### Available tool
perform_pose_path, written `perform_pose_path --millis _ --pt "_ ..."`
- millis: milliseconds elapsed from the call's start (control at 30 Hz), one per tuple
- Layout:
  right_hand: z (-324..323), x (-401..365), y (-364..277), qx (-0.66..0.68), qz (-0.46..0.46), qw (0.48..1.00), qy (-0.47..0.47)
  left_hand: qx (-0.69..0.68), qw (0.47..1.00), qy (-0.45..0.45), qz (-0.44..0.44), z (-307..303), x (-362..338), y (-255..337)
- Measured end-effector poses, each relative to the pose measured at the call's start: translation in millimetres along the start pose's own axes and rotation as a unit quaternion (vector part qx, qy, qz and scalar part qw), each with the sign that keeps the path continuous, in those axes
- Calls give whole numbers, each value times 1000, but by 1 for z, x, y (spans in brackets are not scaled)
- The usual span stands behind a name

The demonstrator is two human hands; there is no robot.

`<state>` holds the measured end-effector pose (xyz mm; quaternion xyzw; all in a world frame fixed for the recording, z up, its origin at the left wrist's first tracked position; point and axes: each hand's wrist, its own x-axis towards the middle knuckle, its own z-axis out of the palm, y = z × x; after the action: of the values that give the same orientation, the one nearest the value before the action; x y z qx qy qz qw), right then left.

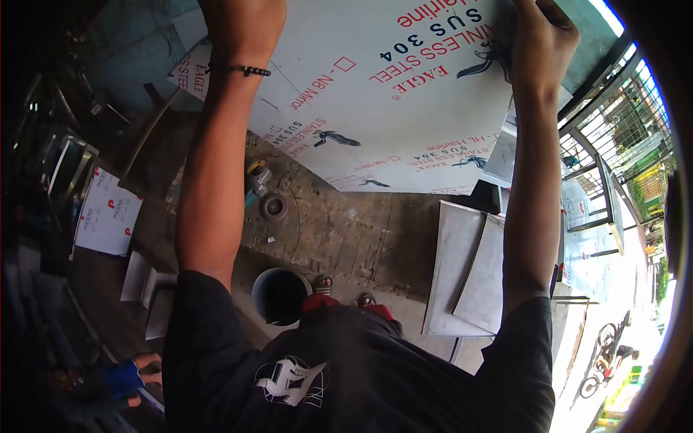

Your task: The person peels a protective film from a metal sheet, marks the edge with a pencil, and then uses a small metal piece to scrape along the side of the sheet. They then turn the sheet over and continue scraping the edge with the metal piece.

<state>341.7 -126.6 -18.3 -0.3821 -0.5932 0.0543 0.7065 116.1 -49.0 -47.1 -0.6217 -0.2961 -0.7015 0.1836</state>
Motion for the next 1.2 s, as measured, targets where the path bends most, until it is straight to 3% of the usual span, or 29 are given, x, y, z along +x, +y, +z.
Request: perform_pose_path --millis 67,133,233,267,367,400,433,600,700,767,800,900,967,1033,1100,1167,1200 --pt "-2 4 2 -20 -27 999 3 -74 996 44 1 10 2 -2" --pt "4 8 -1 -43 -50 998 5 -58 996 49 36 10 13 -8" --pt "16 2 -12 -52 -137 986 83 -42 995 54 71 3 14 -15" --pt "12 -7 -20 -55 -158 985 43 -44 995 51 70 -2 11 -15" --pt "25 -14 -17 -58 -86 988 113 -74 996 54 -6 -8 -4 -14" --pt "14 -8 -14 -75 -126 988 38 -77 995 57 -5 -8 -9 -16" --pt "8 -13 -8 -58 -92 994 17 -90 994 60 -17 -8 -16 -19" --pt "8 -35 16 -27 -108 992 54 -124 990 59 -21 -10 -39 -37" --pt "5 -49 2 -22 -100 994 41 -92 996 13 -6 -22 -41 -30" --pt "7 -59 -8 -20 -64 996 49 -137 988 -35 -59 -32 -37 -18" --pt "8 -62 -13 -20 -56 997 45 -193 978 -16 -80 -29 -34 -22" --pt "9 -65 -16 -22 -42 998 29 -130 988 75 -21 -46 -17 -17" --pt "6 -63 -12 -43 -32 998 34 -95 990 92 -39 -78 -23 -46" --pt "1 -64 -12 -52 -13 998 23 -211 944 136 -216 -114 -42 -42" --pt "-1 -67 -12 -23 -15 999 25 -237 874 96 -413 -141 -92 -49" --pt "-6 -68 -13 -38 -14 999 6 -236 762 -44 -601 -165 -192 -74" --pt "-6 -68 -14 -39 2 999 -6 -213 648 -124 -721 -178 -247 -79"
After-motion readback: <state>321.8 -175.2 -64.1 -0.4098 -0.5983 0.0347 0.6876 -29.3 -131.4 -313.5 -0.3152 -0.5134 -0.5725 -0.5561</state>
